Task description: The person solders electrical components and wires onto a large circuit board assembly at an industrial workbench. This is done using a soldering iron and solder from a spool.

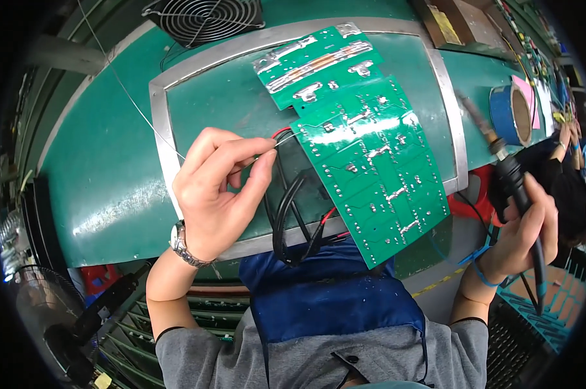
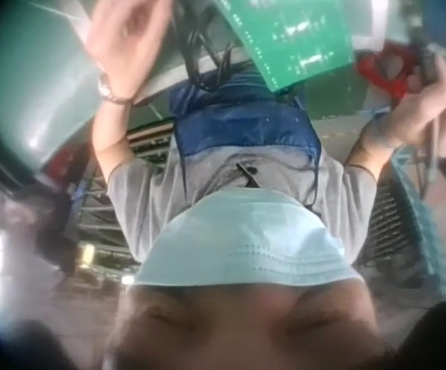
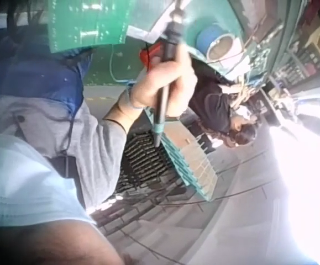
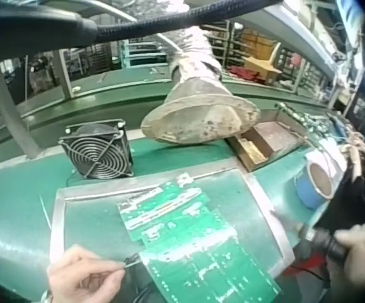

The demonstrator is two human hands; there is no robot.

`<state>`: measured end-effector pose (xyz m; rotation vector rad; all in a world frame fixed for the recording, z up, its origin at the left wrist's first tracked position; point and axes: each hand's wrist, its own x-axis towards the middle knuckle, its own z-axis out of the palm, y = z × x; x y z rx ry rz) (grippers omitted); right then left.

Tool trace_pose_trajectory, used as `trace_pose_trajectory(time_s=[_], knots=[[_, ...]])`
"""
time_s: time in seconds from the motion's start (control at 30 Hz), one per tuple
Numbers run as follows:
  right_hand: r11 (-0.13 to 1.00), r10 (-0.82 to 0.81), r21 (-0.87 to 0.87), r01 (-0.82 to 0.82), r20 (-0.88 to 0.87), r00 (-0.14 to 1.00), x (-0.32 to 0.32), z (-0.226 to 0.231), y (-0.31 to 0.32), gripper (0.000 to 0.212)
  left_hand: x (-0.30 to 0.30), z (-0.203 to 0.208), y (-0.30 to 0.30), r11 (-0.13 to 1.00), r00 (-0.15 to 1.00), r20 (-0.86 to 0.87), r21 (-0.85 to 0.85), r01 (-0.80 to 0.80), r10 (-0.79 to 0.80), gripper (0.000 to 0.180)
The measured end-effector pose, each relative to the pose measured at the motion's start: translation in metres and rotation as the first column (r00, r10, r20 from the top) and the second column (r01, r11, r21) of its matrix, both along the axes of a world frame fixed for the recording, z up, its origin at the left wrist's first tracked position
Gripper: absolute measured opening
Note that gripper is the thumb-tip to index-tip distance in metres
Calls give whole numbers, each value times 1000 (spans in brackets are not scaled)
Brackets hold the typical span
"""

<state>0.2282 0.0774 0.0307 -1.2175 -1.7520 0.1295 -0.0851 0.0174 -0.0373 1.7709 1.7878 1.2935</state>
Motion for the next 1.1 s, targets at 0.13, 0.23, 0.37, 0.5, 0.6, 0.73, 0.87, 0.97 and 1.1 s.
trace_pose_trajectory(time_s=[0.13, 0.23, 0.37, 0.5, 0.6, 0.73, 0.87, 0.97, 1.1], knots=[[892, 449, -81, -445, 33, 893, -32, 6, 4, 25, -2, -1, 0, 1000, 1000, 13, 14, -12, 12, 18], [829, 551, -149, -539, 60, 832, -61, 4, 11, 18, -3, -3, 0, 999, 1000, -16, 33, -21, 22, 19], [815, 575, -163, -556, 112, 810, -79, 2, 15, 14, -6, -8, 2, 999, 1000, -28, 37, -11, 12, 20], [815, 579, -203, -543, 220, 785, -86, 6, 17, 12, -4, -10, 2, 999, 999, -29, 37, 18, -17, 21], [817, 577, -185, -546, 243, 780, -91, 8, 15, 12, -4, -15, 3, 998, 996, -86, 68, 19, -13, 21], [835, 550, -198, -514, 236, 801, -101, 13, 6, 13, -2, -19, 2, 991, 993, -113, 128, 28, -13, 22], [899, 411, -227, -374, 146, 900, -100, 16, -5, 37, -1, -9, -1, 994, 993, -120, 110, 5, 8, 22], [902, 409, -215, -373, 158, 899, -90, 16, -10, 41, 1, -13, -3, 989, 993, -107, 135, 54, -39, 22], [859, 510, -162, -485, 194, 838, -84, 9, -5, 26, 3, -18, -5, 981, 985, -141, 150, 125, -104, 24]])
